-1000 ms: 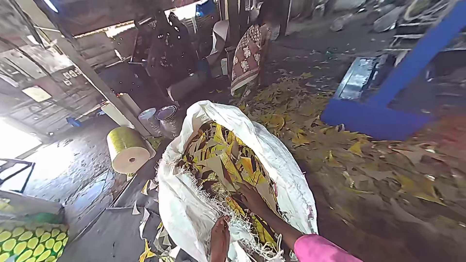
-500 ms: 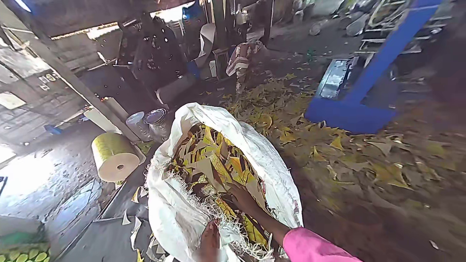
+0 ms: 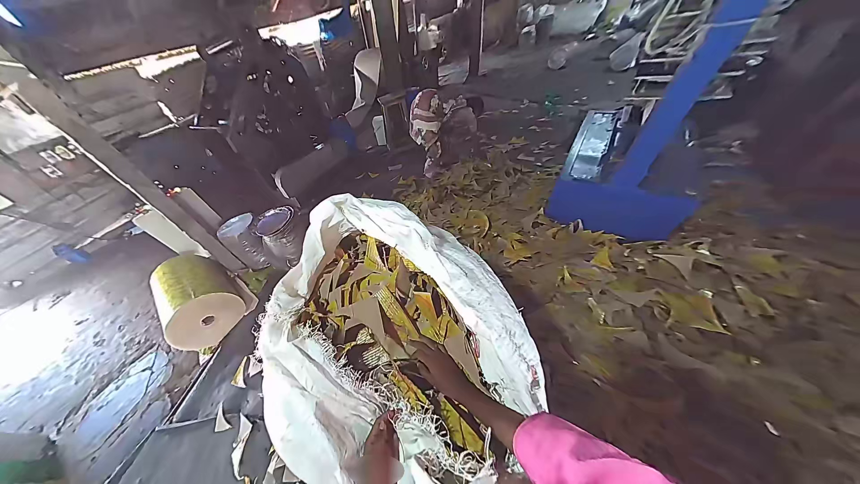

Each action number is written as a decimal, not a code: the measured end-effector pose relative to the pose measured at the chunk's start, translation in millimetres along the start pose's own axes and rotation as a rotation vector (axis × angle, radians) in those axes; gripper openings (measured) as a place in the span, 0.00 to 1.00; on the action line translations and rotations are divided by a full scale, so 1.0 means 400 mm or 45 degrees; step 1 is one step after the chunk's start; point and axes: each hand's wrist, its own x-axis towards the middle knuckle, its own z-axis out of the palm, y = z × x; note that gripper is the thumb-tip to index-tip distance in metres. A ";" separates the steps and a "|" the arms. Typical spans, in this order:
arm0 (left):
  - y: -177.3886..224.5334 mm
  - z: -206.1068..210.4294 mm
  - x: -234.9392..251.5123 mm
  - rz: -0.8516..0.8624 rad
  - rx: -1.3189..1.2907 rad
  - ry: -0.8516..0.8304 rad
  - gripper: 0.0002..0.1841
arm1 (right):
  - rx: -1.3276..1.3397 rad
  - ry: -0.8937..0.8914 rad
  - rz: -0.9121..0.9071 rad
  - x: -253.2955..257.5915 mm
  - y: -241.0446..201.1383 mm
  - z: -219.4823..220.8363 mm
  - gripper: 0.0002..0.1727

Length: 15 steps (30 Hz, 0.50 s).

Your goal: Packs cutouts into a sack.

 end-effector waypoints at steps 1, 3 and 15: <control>-0.001 -0.001 0.001 0.001 -0.002 -0.002 0.20 | 0.001 0.000 -0.001 0.001 0.000 0.001 0.17; -0.003 -0.004 0.004 0.008 -0.014 -0.014 0.20 | 0.010 0.005 -0.005 0.002 0.000 0.000 0.16; -0.007 -0.004 0.007 0.012 0.028 -0.013 0.21 | 0.019 0.017 -0.017 -0.002 0.002 -0.001 0.17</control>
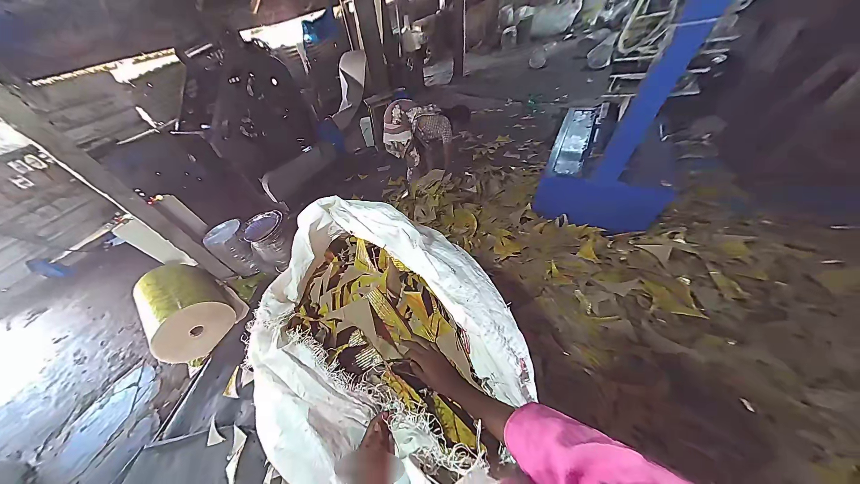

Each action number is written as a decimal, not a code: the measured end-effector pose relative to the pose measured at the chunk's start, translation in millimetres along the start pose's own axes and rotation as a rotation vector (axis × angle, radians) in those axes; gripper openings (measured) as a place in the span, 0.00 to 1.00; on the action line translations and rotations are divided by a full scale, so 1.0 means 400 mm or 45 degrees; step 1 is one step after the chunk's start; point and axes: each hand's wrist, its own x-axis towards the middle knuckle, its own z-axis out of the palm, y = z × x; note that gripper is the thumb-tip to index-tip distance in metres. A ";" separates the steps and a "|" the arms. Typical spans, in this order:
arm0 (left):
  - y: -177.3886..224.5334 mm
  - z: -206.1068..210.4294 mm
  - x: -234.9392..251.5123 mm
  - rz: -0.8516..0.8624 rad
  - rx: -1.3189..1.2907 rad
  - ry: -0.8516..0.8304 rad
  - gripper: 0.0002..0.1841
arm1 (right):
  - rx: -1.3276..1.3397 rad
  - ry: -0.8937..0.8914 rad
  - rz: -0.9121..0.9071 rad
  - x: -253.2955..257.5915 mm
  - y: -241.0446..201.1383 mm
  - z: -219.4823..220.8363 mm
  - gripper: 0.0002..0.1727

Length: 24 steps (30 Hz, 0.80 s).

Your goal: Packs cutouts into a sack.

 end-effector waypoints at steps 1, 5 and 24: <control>0.002 0.001 -0.001 -0.005 0.000 0.003 0.21 | -0.002 0.011 -0.008 -0.001 0.000 0.001 0.17; 0.006 0.003 -0.003 -0.027 0.006 0.015 0.21 | 0.015 0.007 -0.007 -0.004 -0.005 -0.002 0.18; -0.003 -0.001 0.003 -0.029 -0.060 0.027 0.19 | -0.027 0.005 -0.005 0.000 0.004 0.007 0.18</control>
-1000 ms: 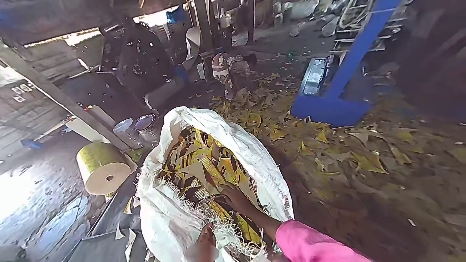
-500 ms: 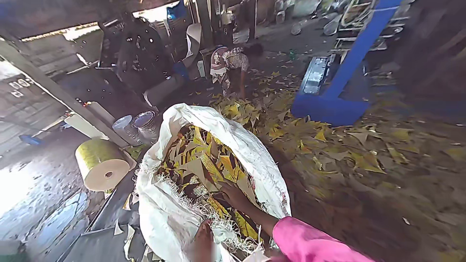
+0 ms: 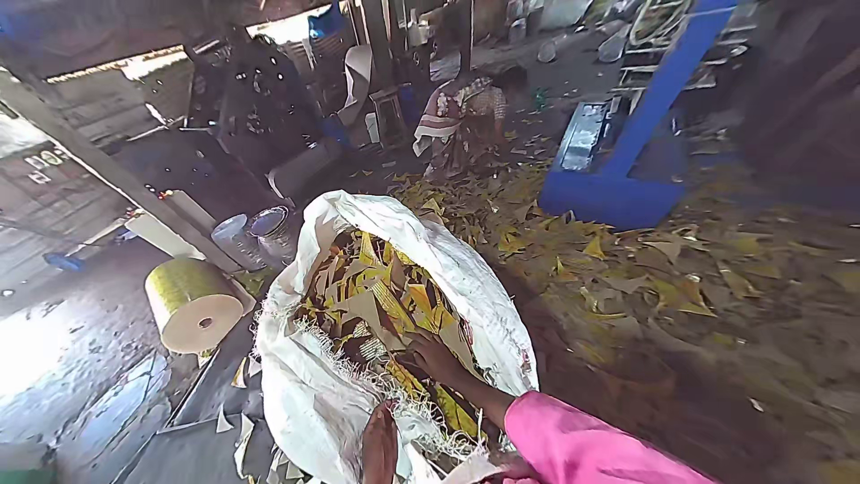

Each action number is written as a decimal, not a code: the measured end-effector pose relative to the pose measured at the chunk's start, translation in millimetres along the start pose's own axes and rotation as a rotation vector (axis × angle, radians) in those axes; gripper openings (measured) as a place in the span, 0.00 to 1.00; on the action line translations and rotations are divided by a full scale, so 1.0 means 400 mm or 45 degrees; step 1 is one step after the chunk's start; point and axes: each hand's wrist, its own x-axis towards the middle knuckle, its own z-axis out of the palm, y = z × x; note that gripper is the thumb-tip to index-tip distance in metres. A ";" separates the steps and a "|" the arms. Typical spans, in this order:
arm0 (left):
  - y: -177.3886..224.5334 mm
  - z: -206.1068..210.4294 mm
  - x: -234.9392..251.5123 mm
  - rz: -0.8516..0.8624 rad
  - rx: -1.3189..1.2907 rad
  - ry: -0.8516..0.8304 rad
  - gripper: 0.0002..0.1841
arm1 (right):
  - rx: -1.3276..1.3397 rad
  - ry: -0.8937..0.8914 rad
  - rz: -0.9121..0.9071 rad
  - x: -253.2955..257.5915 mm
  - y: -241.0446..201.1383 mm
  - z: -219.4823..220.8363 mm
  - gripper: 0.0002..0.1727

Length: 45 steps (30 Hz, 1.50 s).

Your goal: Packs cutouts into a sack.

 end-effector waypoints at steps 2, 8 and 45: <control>-0.001 -0.001 0.002 0.006 -0.004 -0.007 0.19 | -0.015 -0.026 0.012 0.003 -0.002 -0.003 0.18; 0.009 -0.002 0.000 -0.026 -0.021 -0.011 0.20 | -0.020 -0.042 0.026 0.003 -0.011 -0.009 0.18; 0.001 -0.025 0.020 -0.045 -0.108 -0.046 0.19 | -0.046 0.055 -0.030 0.001 -0.002 0.003 0.16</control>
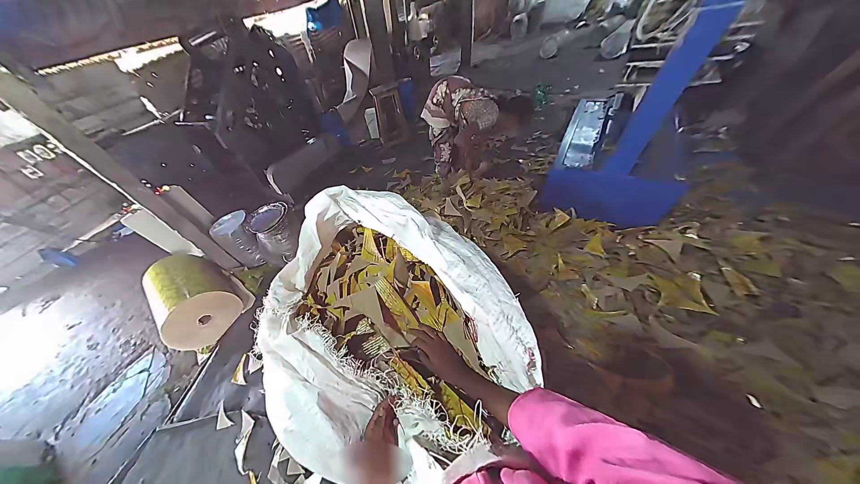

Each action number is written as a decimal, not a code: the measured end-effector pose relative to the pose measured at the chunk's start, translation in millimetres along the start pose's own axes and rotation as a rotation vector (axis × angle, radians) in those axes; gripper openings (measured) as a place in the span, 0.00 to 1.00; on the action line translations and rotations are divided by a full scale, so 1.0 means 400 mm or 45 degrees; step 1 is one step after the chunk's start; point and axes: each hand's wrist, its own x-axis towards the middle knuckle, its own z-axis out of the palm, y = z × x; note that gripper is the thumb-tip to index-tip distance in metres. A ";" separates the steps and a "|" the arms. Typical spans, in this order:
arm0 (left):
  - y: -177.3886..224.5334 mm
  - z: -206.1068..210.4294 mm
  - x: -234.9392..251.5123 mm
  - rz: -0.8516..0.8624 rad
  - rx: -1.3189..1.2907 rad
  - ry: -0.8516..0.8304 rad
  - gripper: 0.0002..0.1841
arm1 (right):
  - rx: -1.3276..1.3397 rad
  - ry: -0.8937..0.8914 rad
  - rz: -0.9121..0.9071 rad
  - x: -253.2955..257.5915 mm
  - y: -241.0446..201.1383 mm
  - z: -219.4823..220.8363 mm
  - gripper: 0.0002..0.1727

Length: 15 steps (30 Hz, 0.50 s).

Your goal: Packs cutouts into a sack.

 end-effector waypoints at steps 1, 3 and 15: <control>0.002 0.002 0.000 -0.004 0.000 0.006 0.19 | 0.003 0.006 -0.003 0.000 0.000 0.000 0.16; 0.003 0.002 0.001 -0.007 0.007 0.009 0.18 | 0.009 0.024 -0.013 0.001 0.002 0.003 0.15; 0.002 0.006 -0.004 0.005 0.020 0.014 0.20 | 0.018 -0.007 0.014 -0.004 -0.012 -0.010 0.17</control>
